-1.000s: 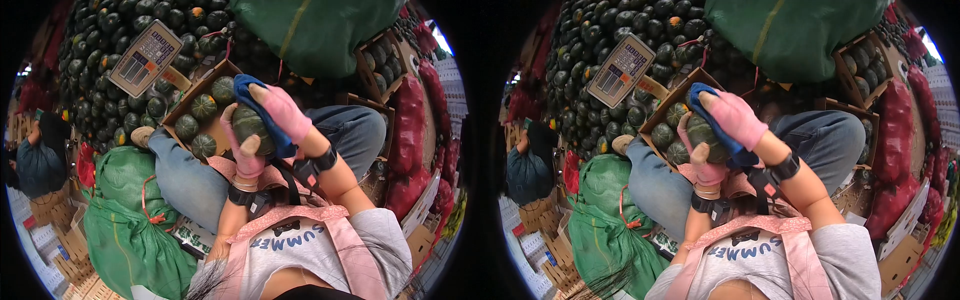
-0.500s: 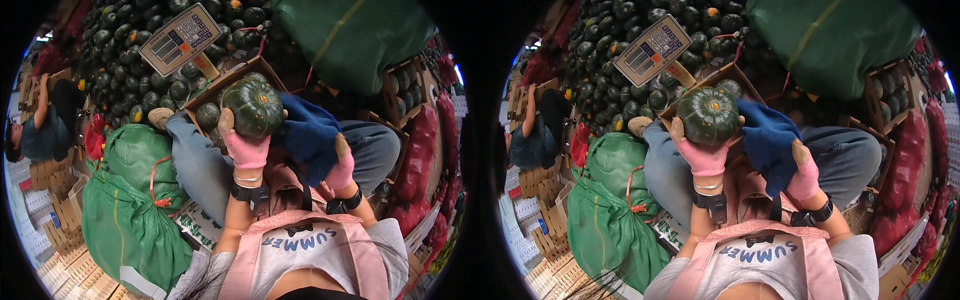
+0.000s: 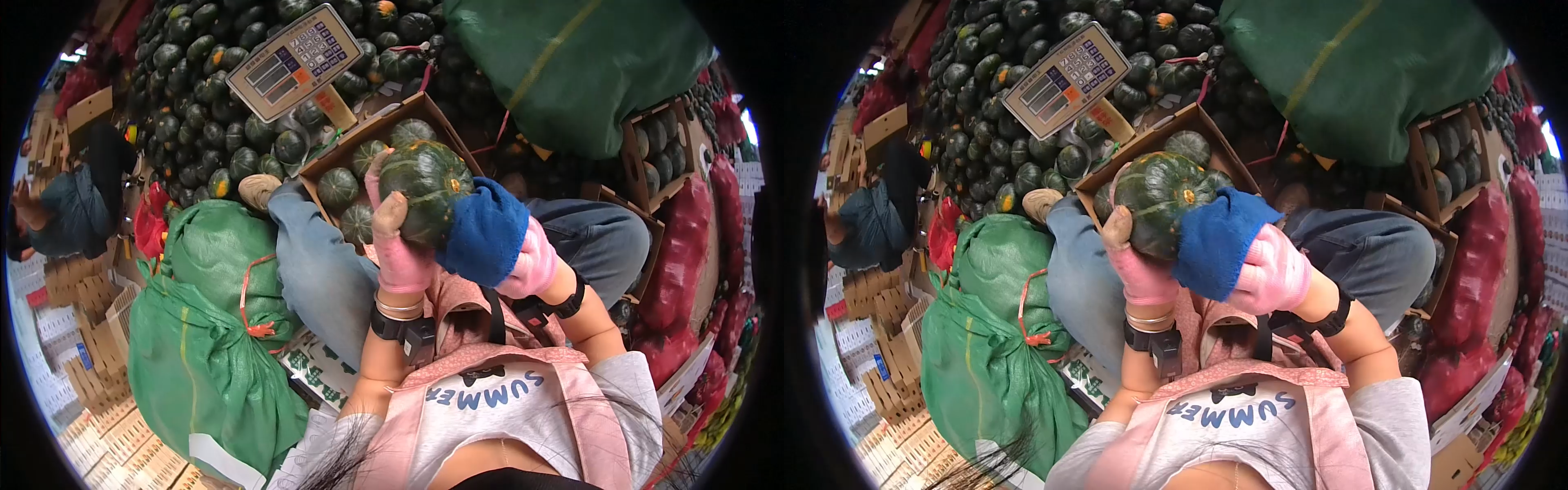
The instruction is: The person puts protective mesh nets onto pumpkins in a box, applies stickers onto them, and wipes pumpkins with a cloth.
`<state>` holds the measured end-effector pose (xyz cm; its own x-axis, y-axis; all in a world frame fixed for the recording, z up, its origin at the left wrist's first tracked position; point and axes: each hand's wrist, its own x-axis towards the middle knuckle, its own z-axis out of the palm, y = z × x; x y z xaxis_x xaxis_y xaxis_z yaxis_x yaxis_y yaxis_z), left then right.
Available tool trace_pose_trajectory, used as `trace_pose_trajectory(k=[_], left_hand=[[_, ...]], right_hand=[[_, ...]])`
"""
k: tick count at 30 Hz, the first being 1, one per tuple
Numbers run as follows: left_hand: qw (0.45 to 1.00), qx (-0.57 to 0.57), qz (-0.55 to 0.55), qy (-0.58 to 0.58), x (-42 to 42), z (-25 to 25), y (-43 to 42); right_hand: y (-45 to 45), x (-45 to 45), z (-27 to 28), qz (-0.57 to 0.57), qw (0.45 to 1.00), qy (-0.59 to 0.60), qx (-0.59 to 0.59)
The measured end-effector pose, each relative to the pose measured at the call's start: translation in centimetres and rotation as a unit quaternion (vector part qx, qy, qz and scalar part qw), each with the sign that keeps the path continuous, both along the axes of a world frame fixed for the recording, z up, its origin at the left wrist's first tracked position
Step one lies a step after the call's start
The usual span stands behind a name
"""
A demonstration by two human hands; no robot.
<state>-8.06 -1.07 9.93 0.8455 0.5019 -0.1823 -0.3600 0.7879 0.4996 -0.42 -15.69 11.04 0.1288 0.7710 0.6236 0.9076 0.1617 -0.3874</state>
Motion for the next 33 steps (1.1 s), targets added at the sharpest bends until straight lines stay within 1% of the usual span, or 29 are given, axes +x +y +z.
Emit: trace_pose_trajectory(k=[1,2,3,4,6,10,11,13,17,19,20,22,23,25,26,28,29,30,32,33], left_hand=[[1.0,-0.001,0.006,-0.001,0.1,0.1,0.1],[1.0,0.025,-0.002,-0.011,0.2,0.2,0.2],[0.999,0.051,-0.009,-0.018,0.1,0.2,0.3],[0.999,0.049,-0.005,-0.016,0.0,0.1,0.4],[0.997,0.066,-0.033,-0.02,0.0,-0.2,0.6],[0.998,0.061,-0.028,0.001,0.2,-0.4,0.3],[0.998,0.057,-0.023,0.0,0.2,-0.4,0.2],[0.998,0.04,-0.039,-0.008,0.3,-0.2,0.2],[0.998,0.041,-0.039,-0.01,0.2,-0.6,0.4],[0.997,0.044,-0.06,-0.008,0.2,-0.8,0.5],[0.998,0.04,-0.056,-0.009,0.1,-0.7,0.4],[0.998,0.045,-0.053,-0.003,0.0,-0.4,0.1],[0.998,0.041,-0.048,-0.004,0.1,-0.4,0.1],[0.998,0.034,-0.055,-0.014,0.0,-0.5,0.0],[0.998,0.03,-0.05,-0.015,0.0,-0.6,-0.2],[0.998,0.011,-0.048,-0.026,0.1,-0.5,-0.5],[0.998,0.011,-0.046,-0.028,0.2,-0.6,-0.4],[0.999,0.019,-0.044,-0.025,0.2,-0.8,-0.3],[0.998,0.025,-0.044,-0.024,0.1,-1.1,-0.4],[0.998,0.051,-0.037,-0.019,0.1,-1.2,-0.3]], right_hand=[[-0.2,0.2,0.1,0.014,0.999,0.014,-0.031],[-0.1,0.1,0.0,0.02,0.999,0.013,-0.032],[0.0,-0.1,-0.2,0.0,0.999,0.002,-0.054],[0.0,-0.3,-0.3,-0.02,0.997,-0.007,-0.076],[0.0,-0.1,0.3,-0.007,0.997,0.014,-0.082],[-0.7,0.0,0.6,0.029,0.993,0.073,-0.092],[-0.9,-0.1,0.2,0.034,0.992,0.072,-0.096],[-1.0,-0.3,-0.6,0.005,0.988,0.04,-0.148],[-1.0,0.4,0.1,0.017,0.985,-0.007,-0.174],[-0.7,0.1,0.4,-0.003,0.994,-0.066,-0.093],[-0.7,0.1,0.5,0.001,0.993,-0.066,-0.097],[-0.8,0.4,0.5,0.001,0.976,-0.047,-0.212],[-1.0,0.5,0.3,0.006,0.975,-0.05,-0.216],[-1.2,0.1,-0.2,-0.016,0.981,-0.066,-0.182],[-1.2,0.4,-0.1,-0.012,0.98,-0.067,-0.185],[0.4,0.6,1.5,0.008,0.993,-0.017,-0.117],[1.2,0.2,2.1,-0.026,0.995,0.084,-0.037],[1.5,-0.4,2.0,-0.025,0.995,0.083,-0.038],[1.7,-1.6,1.3,-0.159,0.971,0.172,0.05],[2.0,-1.8,0.8,-0.142,0.96,0.232,0.06]])
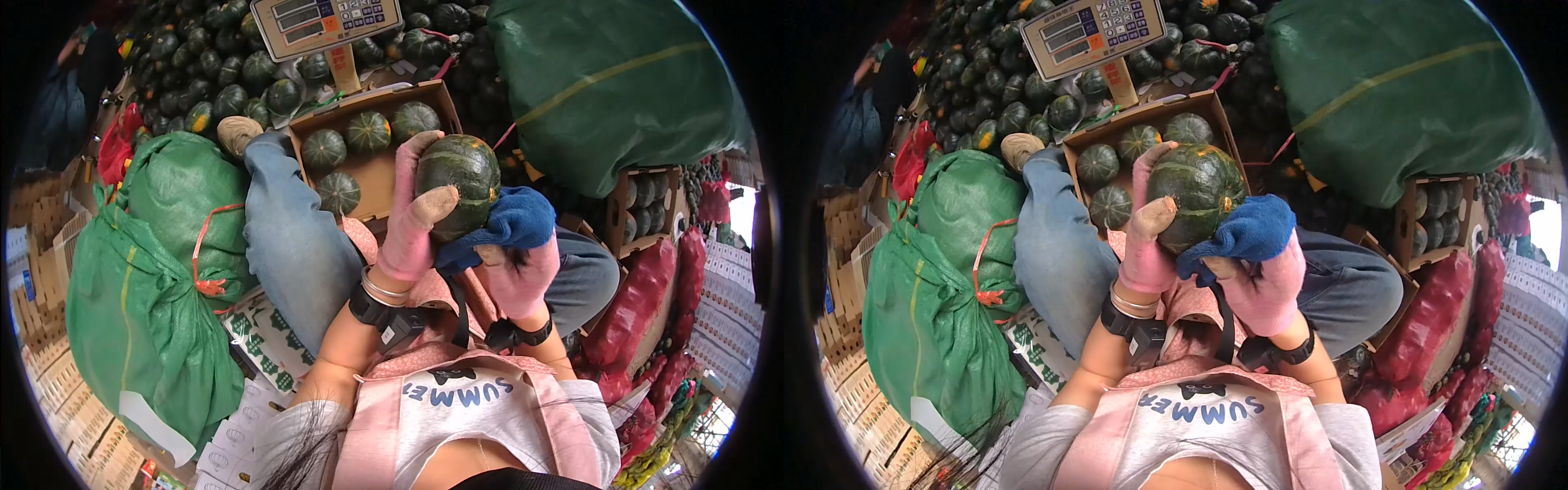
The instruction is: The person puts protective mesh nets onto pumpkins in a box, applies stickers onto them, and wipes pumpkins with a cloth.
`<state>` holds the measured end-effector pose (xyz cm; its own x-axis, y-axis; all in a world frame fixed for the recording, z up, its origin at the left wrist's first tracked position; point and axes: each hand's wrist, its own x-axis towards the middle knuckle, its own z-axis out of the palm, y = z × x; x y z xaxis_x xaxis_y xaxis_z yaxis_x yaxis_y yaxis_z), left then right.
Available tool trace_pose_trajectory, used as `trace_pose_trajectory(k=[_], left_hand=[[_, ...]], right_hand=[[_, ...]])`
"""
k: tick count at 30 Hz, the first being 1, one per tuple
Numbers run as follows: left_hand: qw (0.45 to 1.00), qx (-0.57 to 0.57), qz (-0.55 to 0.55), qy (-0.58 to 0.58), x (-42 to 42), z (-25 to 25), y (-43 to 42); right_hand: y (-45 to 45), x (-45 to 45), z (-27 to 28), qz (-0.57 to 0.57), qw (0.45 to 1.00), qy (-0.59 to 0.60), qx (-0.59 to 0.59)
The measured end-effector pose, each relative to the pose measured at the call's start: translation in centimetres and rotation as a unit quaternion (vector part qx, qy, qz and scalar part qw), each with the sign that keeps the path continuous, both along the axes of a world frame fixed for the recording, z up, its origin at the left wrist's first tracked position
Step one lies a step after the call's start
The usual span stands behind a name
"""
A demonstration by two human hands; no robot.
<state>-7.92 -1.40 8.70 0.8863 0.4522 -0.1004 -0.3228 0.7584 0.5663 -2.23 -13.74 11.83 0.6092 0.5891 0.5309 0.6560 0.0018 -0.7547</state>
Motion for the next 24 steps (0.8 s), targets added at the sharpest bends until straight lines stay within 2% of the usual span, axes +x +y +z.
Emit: trace_pose_trajectory(k=[1,3,5,7,8,12,15,17,18,19,20,21,24], left_hand=[[1.0,0.025,0.008,0.005,0.0,-0.2,0.1],[0.998,0.059,0.017,0.006,-0.2,-0.4,0.3],[0.997,0.08,0.016,-0.004,-0.4,-0.1,0.4],[0.997,0.075,0.004,-0.011,-0.4,-0.6,0.6],[0.998,0.053,-0.019,-0.022,-0.5,-0.7,0.7],[0.998,0.039,-0.054,-0.015,-0.4,-0.9,0.8],[0.996,0.032,-0.08,-0.009,-0.3,-0.8,0.6],[0.996,0.007,-0.092,-0.004,-0.4,-0.5,0.5],[0.994,0.069,-0.081,0.03,-0.4,-0.2,0.4],[0.987,0.13,-0.07,0.063,-0.4,0.0,0.3],[0.993,0.085,-0.074,0.028,-0.3,-0.4,-0.2],[0.993,0.084,-0.076,0.028,-0.4,-0.5,-0.2],[0.996,0.017,-0.084,-0.003,-0.4,-1.0,-0.2]], right_hand=[[0.0,-0.3,0.0,0.0,1.0,-0.001,-0.001],[0.2,-1.0,0.5,-0.04,0.993,0.11,-0.031],[-0.1,-0.2,0.6,-0.024,0.996,0.07,-0.058],[-0.4,0.5,0.9,0.06,0.946,0.32,0.0],[-0.6,0.8,1.5,0.072,0.921,0.383,0.006],[-1.6,2.3,1.0,0.12,0.924,0.361,-0.033],[-1.7,2.4,1.3,0.132,0.904,0.403,-0.054],[-1.3,1.5,2.5,0.074,0.917,0.382,-0.088],[-0.7,1.3,2.9,0.073,0.916,0.385,-0.088],[0.1,1.0,3.3,0.064,0.956,0.257,-0.128],[0.4,0.8,3.5,0.053,0.977,0.125,-0.166],[0.3,0.8,3.4,0.051,0.977,0.126,-0.167],[-0.5,1.1,2.6,0.076,0.946,0.295,-0.113]])
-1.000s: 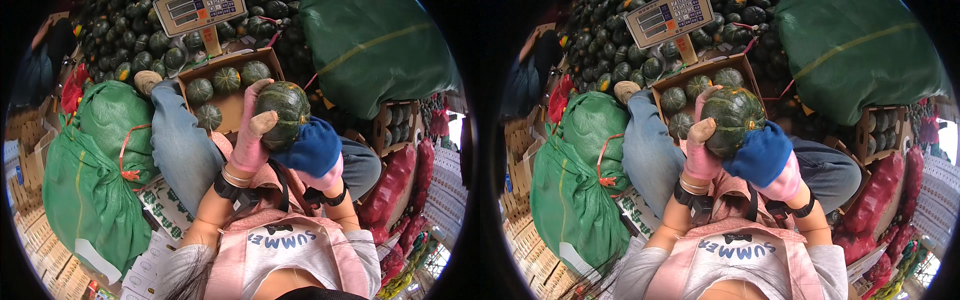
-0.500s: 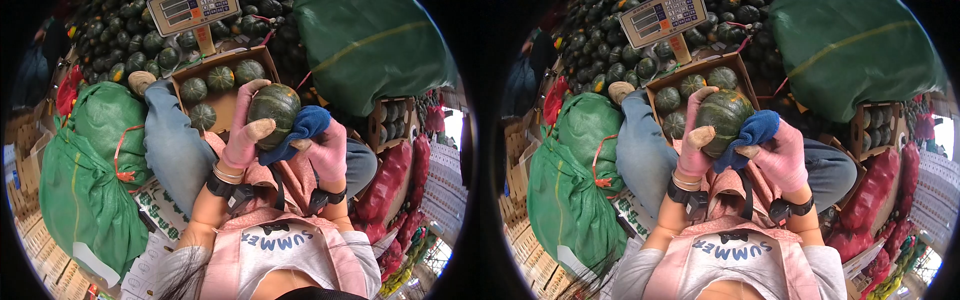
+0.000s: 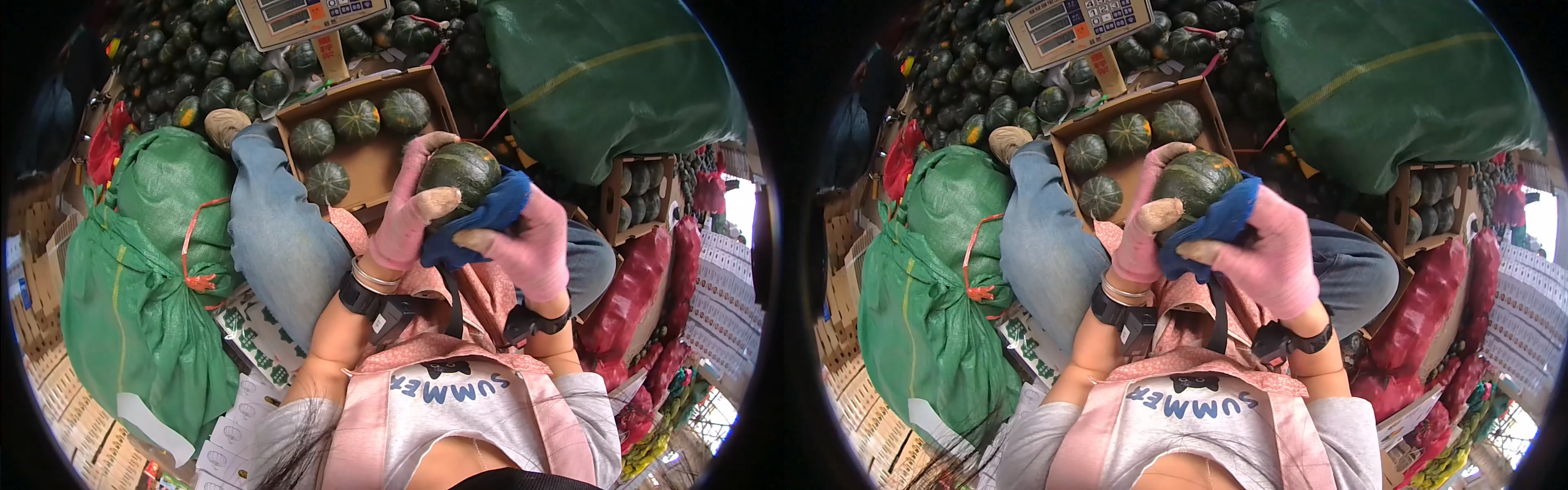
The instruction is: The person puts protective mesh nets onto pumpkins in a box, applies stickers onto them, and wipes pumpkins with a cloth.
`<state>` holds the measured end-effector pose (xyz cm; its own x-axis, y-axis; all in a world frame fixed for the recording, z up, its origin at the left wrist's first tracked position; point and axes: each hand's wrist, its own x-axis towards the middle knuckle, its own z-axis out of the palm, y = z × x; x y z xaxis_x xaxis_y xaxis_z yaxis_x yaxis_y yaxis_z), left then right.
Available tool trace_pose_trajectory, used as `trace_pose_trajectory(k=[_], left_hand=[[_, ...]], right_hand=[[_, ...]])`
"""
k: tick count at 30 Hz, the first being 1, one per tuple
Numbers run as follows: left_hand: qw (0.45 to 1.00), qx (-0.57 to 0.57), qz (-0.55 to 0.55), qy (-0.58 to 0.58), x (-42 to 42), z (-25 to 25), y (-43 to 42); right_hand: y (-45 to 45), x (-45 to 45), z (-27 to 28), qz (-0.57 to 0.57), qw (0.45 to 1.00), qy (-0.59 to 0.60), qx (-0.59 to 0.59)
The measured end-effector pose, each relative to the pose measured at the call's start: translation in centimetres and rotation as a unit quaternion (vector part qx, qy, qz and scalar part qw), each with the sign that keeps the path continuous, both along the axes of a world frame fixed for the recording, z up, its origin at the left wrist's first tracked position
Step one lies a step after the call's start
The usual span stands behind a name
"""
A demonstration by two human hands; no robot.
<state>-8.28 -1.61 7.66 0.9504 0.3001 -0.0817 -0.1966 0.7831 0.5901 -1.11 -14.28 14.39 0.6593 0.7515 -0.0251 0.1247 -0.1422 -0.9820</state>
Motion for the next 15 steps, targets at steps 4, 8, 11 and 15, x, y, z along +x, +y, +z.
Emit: trace_pose_trajectory(k=[4,8,11,15], left_hand=[[0.999,-0.051,-0.012,-0.01,-0.1,-0.4,-0.2],[0.988,-0.151,-0.006,-0.011,0.4,-0.3,-0.4],[0.982,-0.19,0.015,0.0,0.6,-0.3,-0.1],[0.992,-0.113,0.03,0.038,0.4,0.7,0.0]], right_hand=[[-1.4,2.0,0.0,-0.064,0.995,0.075,-0.02],[-2.5,2.1,-1.5,-0.044,0.997,0.056,0.042],[-2.6,1.5,-2.7,-0.034,0.947,-0.311,0.076],[-0.4,-0.5,-2.3,-0.077,0.944,-0.309,0.083]])
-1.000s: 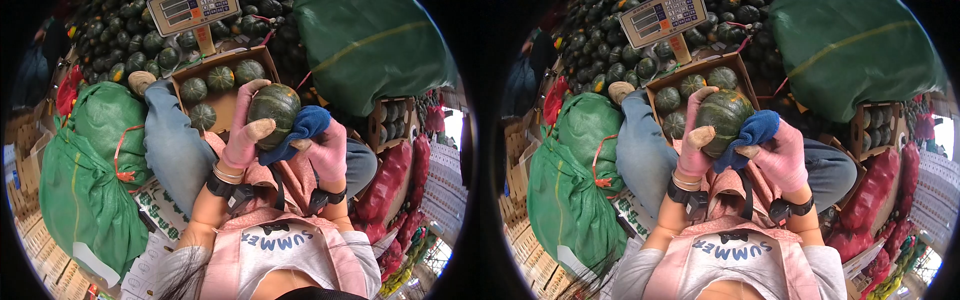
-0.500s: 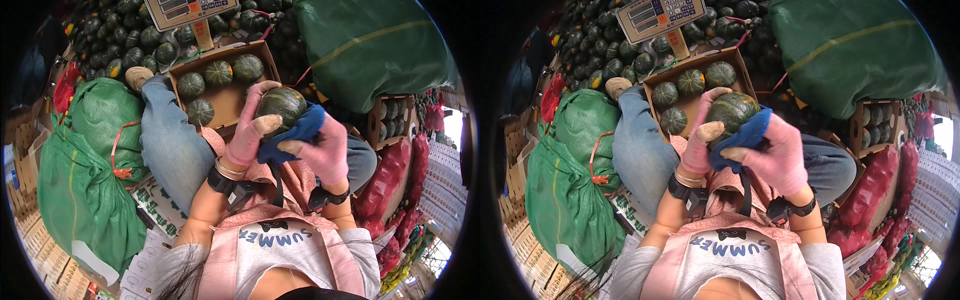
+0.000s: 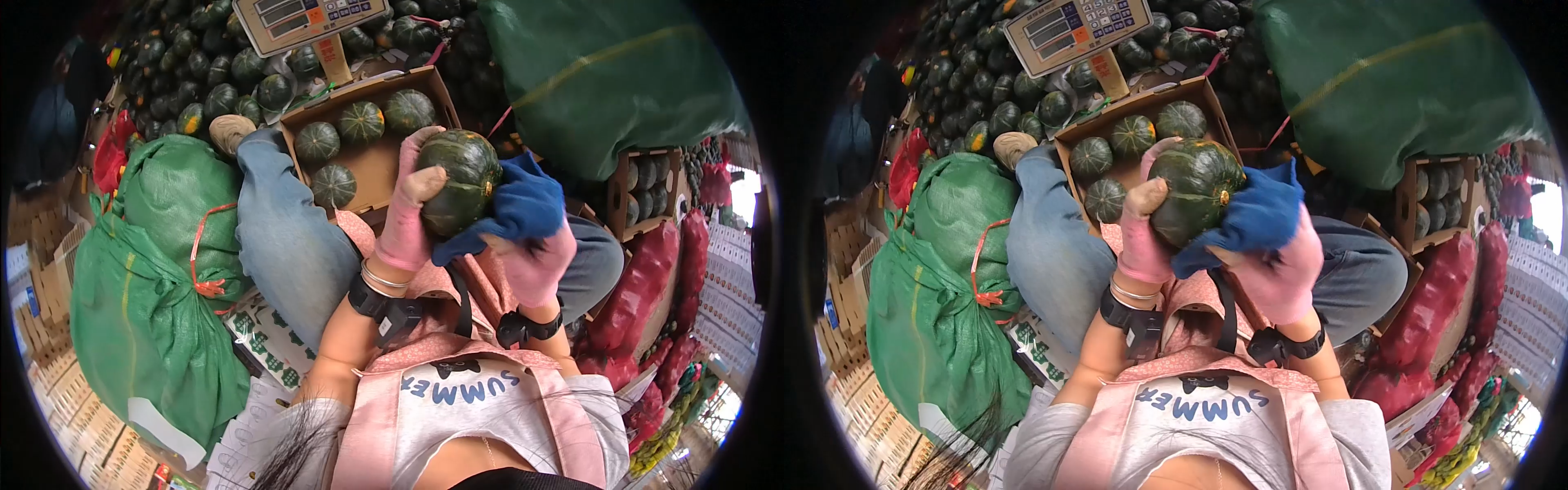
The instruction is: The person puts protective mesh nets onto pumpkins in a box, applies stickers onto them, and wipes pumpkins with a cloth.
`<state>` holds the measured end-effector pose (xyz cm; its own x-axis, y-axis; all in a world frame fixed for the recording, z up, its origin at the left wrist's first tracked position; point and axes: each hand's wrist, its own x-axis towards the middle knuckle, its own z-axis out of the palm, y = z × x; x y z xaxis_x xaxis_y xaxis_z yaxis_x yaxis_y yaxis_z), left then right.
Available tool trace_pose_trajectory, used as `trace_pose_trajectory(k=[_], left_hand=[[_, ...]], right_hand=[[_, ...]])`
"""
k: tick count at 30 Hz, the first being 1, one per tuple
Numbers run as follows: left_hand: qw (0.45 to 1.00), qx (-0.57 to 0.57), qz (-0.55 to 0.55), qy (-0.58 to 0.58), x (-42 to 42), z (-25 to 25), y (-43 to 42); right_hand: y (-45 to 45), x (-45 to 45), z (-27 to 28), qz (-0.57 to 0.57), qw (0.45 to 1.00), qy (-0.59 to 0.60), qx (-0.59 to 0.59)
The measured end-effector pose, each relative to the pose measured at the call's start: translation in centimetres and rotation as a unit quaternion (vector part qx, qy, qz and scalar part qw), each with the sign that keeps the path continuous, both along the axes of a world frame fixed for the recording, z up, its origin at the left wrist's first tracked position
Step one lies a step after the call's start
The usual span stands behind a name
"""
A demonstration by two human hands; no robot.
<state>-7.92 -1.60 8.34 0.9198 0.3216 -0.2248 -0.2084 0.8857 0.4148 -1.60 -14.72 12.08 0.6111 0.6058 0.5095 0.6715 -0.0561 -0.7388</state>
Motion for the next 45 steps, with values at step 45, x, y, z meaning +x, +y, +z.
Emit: trace_pose_trajectory(k=[45], left_hand=[[0.991,-0.133,0.023,-0.009,-0.7,-1.7,-0.6]], right_hand=[[-3.6,-2.3,-3.9,0.113,0.954,-0.267,-0.072]])
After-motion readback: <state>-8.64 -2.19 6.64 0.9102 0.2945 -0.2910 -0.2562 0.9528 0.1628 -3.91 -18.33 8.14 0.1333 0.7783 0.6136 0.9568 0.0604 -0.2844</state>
